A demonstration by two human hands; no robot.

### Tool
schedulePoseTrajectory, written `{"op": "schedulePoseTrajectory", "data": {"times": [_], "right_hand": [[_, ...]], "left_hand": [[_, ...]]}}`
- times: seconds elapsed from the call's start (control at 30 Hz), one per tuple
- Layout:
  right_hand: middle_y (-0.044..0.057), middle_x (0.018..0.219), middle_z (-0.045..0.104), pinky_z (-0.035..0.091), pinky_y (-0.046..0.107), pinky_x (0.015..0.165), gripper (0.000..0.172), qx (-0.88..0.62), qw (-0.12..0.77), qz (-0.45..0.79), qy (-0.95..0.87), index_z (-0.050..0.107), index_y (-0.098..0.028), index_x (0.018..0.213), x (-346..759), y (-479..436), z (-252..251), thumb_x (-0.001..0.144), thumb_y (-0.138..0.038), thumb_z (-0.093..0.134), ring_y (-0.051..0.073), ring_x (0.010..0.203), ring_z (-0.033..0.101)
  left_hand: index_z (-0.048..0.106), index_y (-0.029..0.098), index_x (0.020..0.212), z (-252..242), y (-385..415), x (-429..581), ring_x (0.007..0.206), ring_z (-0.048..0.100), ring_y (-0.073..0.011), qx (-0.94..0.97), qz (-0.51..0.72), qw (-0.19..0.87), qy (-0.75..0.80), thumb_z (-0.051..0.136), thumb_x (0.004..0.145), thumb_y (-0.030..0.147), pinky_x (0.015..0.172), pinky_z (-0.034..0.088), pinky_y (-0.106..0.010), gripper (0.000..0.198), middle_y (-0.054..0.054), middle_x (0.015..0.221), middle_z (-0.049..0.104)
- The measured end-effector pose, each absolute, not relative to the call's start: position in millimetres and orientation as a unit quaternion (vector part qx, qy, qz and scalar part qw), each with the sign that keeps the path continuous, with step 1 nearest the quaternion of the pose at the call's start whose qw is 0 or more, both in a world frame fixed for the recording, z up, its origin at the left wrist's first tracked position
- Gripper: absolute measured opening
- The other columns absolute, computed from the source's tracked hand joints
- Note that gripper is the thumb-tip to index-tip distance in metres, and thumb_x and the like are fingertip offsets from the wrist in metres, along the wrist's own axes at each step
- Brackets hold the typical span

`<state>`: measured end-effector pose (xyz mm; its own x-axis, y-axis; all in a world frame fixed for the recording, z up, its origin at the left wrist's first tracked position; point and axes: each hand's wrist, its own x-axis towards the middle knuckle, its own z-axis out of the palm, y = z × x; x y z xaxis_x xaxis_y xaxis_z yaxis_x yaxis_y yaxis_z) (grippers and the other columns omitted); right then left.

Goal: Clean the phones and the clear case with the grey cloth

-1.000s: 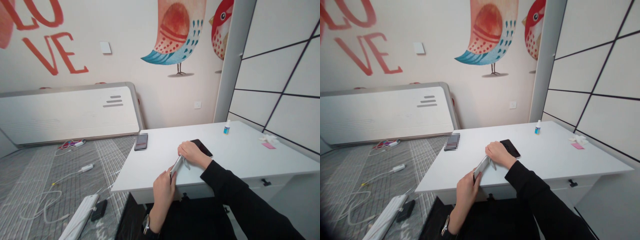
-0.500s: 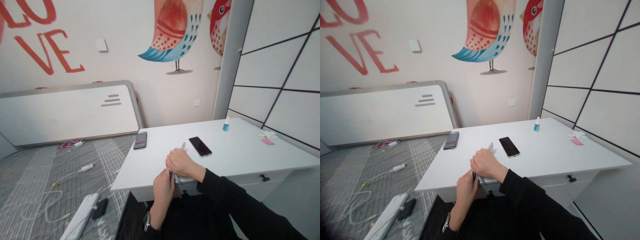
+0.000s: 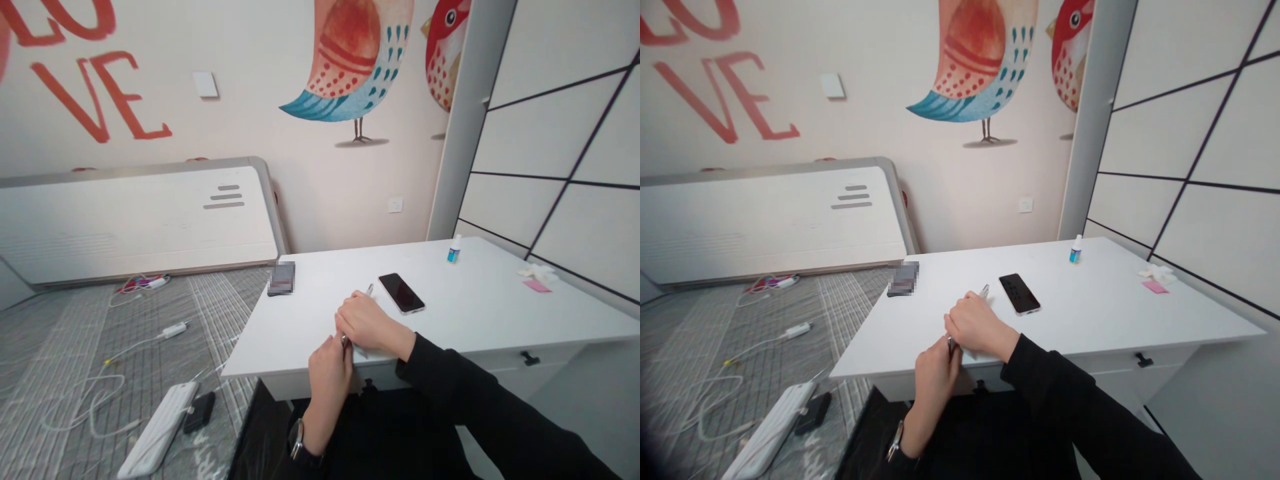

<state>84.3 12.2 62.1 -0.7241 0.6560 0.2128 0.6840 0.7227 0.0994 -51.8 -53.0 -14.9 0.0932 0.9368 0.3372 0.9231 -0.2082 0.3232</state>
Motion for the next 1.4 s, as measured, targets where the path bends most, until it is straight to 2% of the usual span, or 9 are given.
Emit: {"op": "schedulePoseTrajectory", "data": {"times": [0.1,0.33,0.53,0.6,0.8,0.97,1.07,1.2,1.4], "right_hand": [[0.015,0.093,0.079,0.040,0.042,0.086,0.045,-0.352,0.078,-0.087,-0.929,0.076,-0.013,0.092,74,-2,62,0.111,-0.025,0.037,0.026,0.086,0.070],[0.018,0.094,0.079,0.042,0.039,0.080,0.040,-0.412,0.060,-0.107,-0.903,0.077,-0.010,0.099,111,38,68,0.110,-0.020,0.039,0.028,0.088,0.073],[0.020,0.098,0.079,0.044,0.039,0.083,0.035,-0.416,0.056,-0.116,-0.900,0.075,-0.008,0.106,118,50,69,0.108,-0.014,0.041,0.028,0.090,0.074],[0.018,0.097,0.080,0.044,0.040,0.087,0.036,-0.388,0.057,-0.109,-0.913,0.076,-0.011,0.103,104,37,68,0.109,-0.018,0.041,0.027,0.092,0.074],[0.015,0.098,0.080,0.044,0.042,0.091,0.047,-0.329,0.057,-0.087,-0.939,0.077,-0.013,0.097,71,1,65,0.113,-0.026,0.035,0.025,0.090,0.073],[0.017,0.100,0.079,0.048,0.042,0.090,0.038,-0.361,0.041,-0.100,-0.926,0.075,-0.011,0.106,93,32,64,0.111,-0.021,0.039,0.026,0.095,0.073],[0.013,0.103,0.077,0.055,0.044,0.091,0.027,-0.417,0.024,-0.120,-0.901,0.072,-0.010,0.112,116,62,62,0.109,-0.027,0.051,0.025,0.097,0.073],[0.008,0.113,0.072,0.060,0.043,0.090,0.030,-0.474,0.018,-0.127,-0.871,0.067,-0.014,0.120,138,88,57,0.102,-0.039,0.067,0.022,0.098,0.071],[0.009,0.107,0.073,0.057,0.043,0.091,0.025,-0.463,0.058,-0.098,-0.879,0.069,-0.012,0.114,133,81,57,0.106,-0.033,0.060,0.022,0.097,0.071]], "left_hand": [[0.074,0.016,0.106,-15,-52,-53,0.091,0.078,-0.0262,0.740,0.228,0.015,0.633,0.055,0.097,0.012,0.076,0.053,-0.029,0.021,-0.011,0.098,0.080],[0.063,0.025,0.139,-11,-55,-52,0.095,0.078,-0.0232,0.749,0.229,0.011,0.622,0.051,0.106,0.023,0.079,0.054,-0.029,0.036,-0.006,0.114,0.080],[0.063,0.023,0.141,-8,-55,-49,0.090,0.079,-0.0258,0.739,0.220,0.005,0.636,0.049,0.106,0.025,0.074,0.052,-0.030,0.037,-0.008,0.104,0.081],[0.065,0.022,0.137,-9,-54,-49,0.089,0.079,-0.0257,0.738,0.215,0.006,0.640,0.050,0.106,0.026,0.073,0.051,-0.030,0.034,-0.009,0.101,0.081],[0.075,0.015,0.101,-14,-52,-52,0.086,0.078,-0.0281,0.728,0.198,0.014,0.656,0.056,0.099,0.018,0.070,0.049,-0.030,0.019,-0.012,0.092,0.080],[0.070,0.022,0.126,-13,-52,-52,0.092,0.078,-0.0243,0.738,0.216,0.015,0.639,0.049,0.106,0.026,0.074,0.050,-0.028,0.029,-0.008,0.099,0.081],[0.066,0.024,0.136,-12,-54,-52,0.093,0.078,-0.0233,0.741,0.225,0.013,0.633,0.047,0.107,0.028,0.076,0.050,-0.027,0.034,-0.008,0.101,0.081],[0.064,0.021,0.138,-13,-55,-51,0.094,0.078,-0.0238,0.740,0.225,0.009,0.634,0.047,0.107,0.028,0.077,0.052,-0.028,0.035,-0.009,0.104,0.081],[0.065,0.021,0.136,-12,-55,-51,0.090,0.078,-0.0232,0.737,0.215,0.007,0.640,0.046,0.107,0.029,0.074,0.051,-0.027,0.035,-0.008,0.101,0.081]]}}
